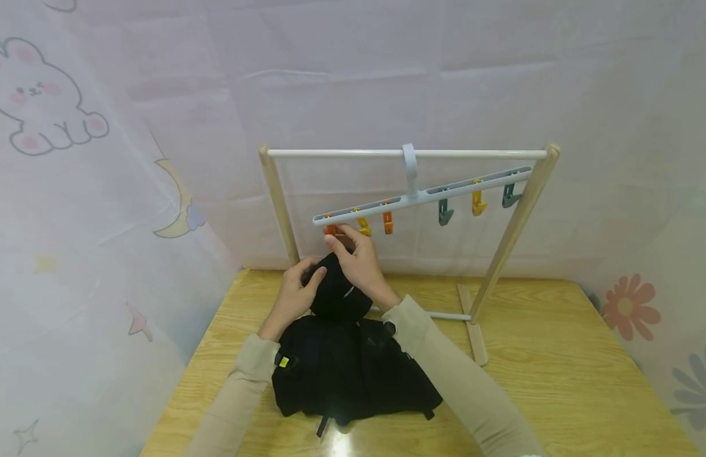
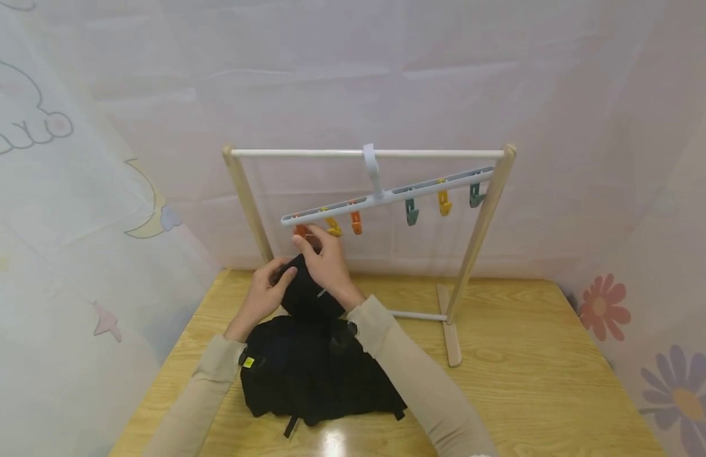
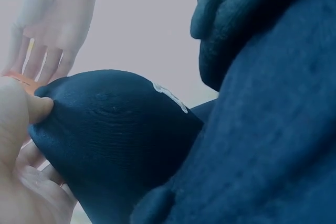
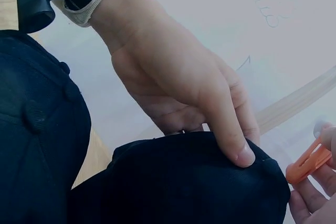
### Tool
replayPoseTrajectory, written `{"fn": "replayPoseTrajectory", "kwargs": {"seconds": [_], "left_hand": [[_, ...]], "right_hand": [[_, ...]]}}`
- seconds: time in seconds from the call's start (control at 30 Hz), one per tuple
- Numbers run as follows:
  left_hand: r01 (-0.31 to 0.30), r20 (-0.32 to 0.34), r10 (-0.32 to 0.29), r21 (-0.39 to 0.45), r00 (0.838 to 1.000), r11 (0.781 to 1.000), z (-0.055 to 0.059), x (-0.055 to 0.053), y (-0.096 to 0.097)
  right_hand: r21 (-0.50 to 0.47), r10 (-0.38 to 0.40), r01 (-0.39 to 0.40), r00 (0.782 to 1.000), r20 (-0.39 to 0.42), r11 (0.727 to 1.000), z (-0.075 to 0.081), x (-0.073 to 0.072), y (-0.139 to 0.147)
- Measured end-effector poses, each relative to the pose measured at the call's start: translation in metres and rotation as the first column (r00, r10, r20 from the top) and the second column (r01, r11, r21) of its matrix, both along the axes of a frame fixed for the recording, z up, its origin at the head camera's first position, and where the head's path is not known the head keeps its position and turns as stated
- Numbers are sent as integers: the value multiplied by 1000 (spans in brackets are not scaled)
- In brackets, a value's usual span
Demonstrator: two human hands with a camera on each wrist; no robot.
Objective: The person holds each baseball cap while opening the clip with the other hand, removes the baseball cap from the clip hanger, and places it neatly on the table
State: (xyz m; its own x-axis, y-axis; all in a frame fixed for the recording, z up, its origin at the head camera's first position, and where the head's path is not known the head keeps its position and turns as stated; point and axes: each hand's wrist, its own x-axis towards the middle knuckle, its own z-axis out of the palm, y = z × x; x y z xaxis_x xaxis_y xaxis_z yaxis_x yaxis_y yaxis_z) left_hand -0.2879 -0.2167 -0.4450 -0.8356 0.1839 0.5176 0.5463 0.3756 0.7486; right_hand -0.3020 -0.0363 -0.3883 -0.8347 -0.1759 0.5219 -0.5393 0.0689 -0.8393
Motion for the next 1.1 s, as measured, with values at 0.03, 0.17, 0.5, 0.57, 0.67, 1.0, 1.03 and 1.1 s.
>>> {"fn": "replayPoseTrajectory", "kwargs": {"seconds": [0.03,0.17,0.5,0.57,0.67,1.0,1.03,1.1], "left_hand": [[-3,-4,3,0,1000,1000,1,0,0],[-10,-10,10,7,1000,1000,3,2,3],[-45,-6,45,21,999,999,9,7,12],[-51,-6,51,17,999,999,15,10,14],[-52,-19,52,30,998,998,18,12,15],[-60,106,40,193,994,979,30,12,19],[-72,127,45,215,991,974,31,12,19],[-95,167,53,260,985,961,35,13,20]], "right_hand": [[-1,8,-8,1000,-4,1000,0,0,0],[10,19,-18,1000,-13,1000,0,0,1],[44,17,-16,1000,-24,999,-1,1,4],[57,16,-15,1000,-26,998,-1,2,5],[65,22,-20,999,-33,998,-1,2,7],[148,-21,27,999,-42,989,-6,3,18],[159,-31,37,999,-40,987,-7,3,20],[163,-41,45,999,-32,986,-10,3,23]]}}
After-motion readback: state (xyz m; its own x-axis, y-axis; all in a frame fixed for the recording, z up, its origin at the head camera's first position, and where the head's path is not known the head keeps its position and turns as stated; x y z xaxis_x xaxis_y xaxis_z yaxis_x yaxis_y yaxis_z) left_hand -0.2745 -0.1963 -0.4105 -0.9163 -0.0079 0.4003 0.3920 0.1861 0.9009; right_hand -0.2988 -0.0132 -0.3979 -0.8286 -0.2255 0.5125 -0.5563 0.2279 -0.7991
